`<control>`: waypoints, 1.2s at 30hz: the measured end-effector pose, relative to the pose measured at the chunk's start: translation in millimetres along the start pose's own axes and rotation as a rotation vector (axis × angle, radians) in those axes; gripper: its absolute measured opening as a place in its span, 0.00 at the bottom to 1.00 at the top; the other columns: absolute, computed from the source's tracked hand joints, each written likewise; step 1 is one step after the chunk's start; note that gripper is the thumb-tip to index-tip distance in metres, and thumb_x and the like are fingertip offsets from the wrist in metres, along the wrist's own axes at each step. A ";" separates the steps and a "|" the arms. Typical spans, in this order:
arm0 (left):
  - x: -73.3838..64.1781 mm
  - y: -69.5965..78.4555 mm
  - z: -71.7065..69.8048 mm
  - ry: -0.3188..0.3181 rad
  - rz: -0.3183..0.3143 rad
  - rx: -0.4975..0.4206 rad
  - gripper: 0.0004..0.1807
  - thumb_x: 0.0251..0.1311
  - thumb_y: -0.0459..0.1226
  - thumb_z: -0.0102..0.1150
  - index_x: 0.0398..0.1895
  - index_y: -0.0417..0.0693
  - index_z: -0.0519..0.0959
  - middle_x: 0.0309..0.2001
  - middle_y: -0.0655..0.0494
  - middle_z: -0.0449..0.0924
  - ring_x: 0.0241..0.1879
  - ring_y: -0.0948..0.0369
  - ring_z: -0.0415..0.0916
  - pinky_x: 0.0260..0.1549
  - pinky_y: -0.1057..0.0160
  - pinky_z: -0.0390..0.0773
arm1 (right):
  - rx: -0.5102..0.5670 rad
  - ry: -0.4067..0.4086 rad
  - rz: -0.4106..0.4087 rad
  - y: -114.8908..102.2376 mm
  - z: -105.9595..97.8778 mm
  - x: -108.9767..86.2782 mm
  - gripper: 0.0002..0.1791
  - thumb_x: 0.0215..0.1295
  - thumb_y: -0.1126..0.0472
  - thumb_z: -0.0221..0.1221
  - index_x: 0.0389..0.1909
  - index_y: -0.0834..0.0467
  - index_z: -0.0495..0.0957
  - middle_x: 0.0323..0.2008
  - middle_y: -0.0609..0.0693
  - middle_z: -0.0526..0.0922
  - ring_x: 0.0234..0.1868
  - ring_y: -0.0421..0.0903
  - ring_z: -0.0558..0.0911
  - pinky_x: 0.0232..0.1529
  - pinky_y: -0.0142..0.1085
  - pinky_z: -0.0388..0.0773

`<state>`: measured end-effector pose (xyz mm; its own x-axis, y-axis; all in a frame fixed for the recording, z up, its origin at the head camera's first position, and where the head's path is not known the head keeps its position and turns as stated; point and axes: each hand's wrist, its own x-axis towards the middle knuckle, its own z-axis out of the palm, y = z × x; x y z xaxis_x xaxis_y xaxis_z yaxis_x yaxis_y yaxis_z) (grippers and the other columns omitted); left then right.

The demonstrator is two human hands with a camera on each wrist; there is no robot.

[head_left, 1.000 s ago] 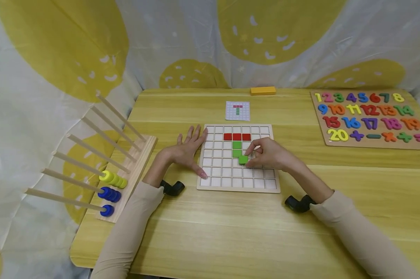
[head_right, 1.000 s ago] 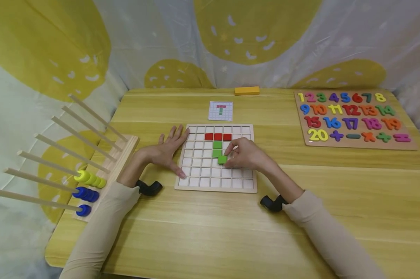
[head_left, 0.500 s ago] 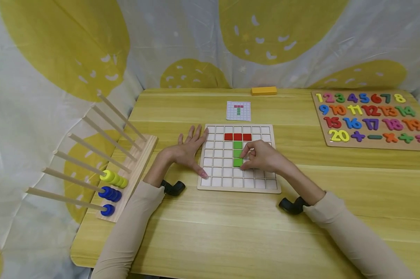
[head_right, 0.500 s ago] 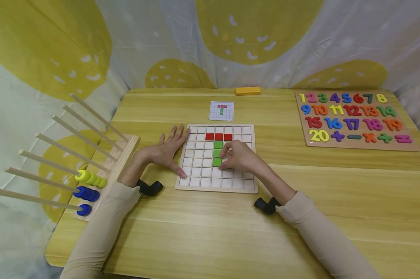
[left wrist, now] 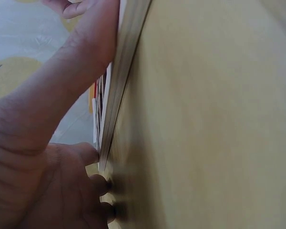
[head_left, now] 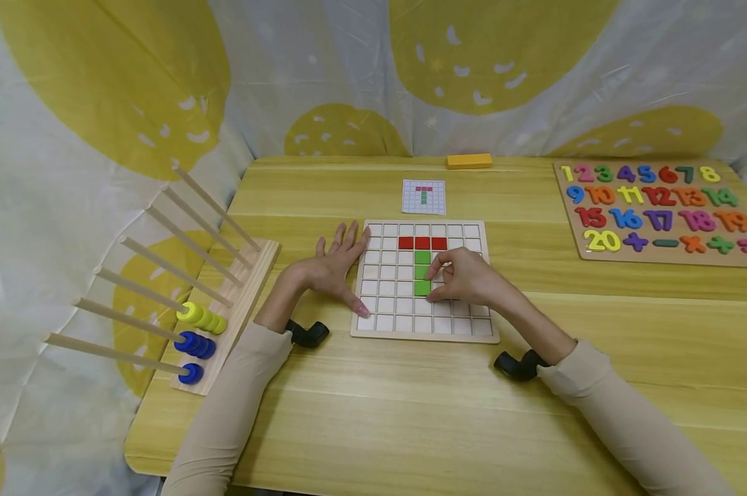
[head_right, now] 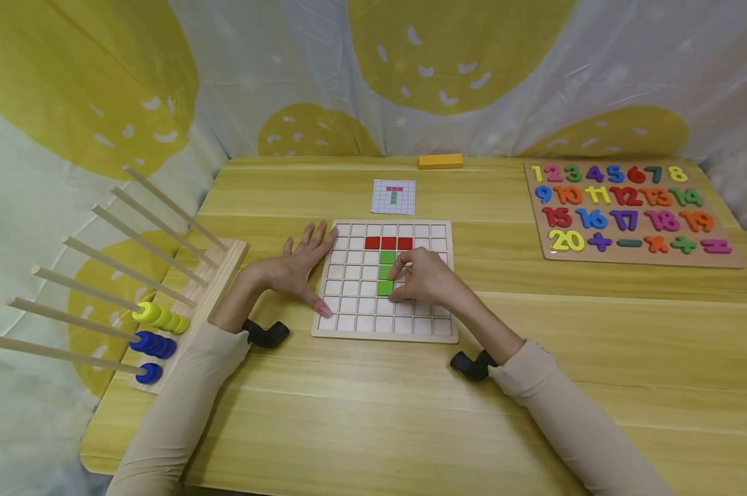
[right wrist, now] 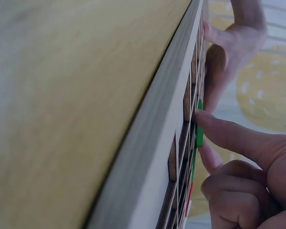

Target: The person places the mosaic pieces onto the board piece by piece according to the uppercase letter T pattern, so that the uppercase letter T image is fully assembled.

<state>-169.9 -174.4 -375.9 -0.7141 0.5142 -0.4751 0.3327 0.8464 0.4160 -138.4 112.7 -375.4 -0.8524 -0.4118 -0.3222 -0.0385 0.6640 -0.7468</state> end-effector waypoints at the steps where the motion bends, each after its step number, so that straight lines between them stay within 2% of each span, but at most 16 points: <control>1: 0.2 0.1 0.0 0.000 0.002 -0.001 0.85 0.41 0.60 0.82 0.83 0.52 0.21 0.80 0.43 0.07 0.80 0.44 0.05 0.75 0.30 0.18 | 0.001 0.003 -0.001 0.2 0.1 0.0 0.16 0.54 0.64 0.77 0.42 0.61 0.85 0.14 0.45 0.66 0.19 0.42 0.65 0.28 0.34 0.64; 13: 1.7 -0.4 0.7 0.005 0.015 -0.012 0.86 0.41 0.60 0.83 0.83 0.51 0.21 0.81 0.43 0.08 0.80 0.43 0.06 0.74 0.29 0.19 | 0.024 0.026 -0.023 2.9 0.5 -0.7 0.16 0.51 0.64 0.78 0.41 0.59 0.87 0.13 0.45 0.66 0.19 0.42 0.65 0.24 0.33 0.61; 26: 1.9 -2.3 1.1 0.007 0.021 -0.019 0.85 0.41 0.60 0.83 0.83 0.50 0.21 0.80 0.42 0.08 0.80 0.43 0.06 0.74 0.29 0.19 | 0.036 0.019 -0.021 3.9 -0.1 -1.2 0.15 0.54 0.63 0.77 0.43 0.57 0.88 0.13 0.44 0.62 0.19 0.41 0.61 0.25 0.33 0.58; 32: 1.4 -4.9 1.9 0.002 0.035 -0.021 0.84 0.42 0.61 0.81 0.83 0.51 0.21 0.81 0.43 0.07 0.80 0.44 0.05 0.74 0.29 0.19 | 0.062 0.035 -0.004 11.4 -6.9 -5.8 0.11 0.63 0.57 0.71 0.44 0.55 0.87 0.14 0.43 0.65 0.21 0.42 0.65 0.26 0.33 0.61; 36: -1.2 -6.9 2.1 0.016 0.044 -0.014 0.80 0.47 0.62 0.78 0.83 0.50 0.23 0.81 0.44 0.09 0.80 0.45 0.07 0.75 0.30 0.20 | 0.091 0.060 0.004 18.1 -16.8 -10.7 0.11 0.69 0.54 0.66 0.46 0.54 0.87 0.16 0.44 0.68 0.22 0.42 0.66 0.25 0.32 0.62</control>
<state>-170.0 -180.6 -379.8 -0.7084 0.5489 -0.4438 0.3557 0.8207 0.4471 -138.7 139.6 -375.7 -0.8822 -0.3696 -0.2917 0.0099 0.6049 -0.7963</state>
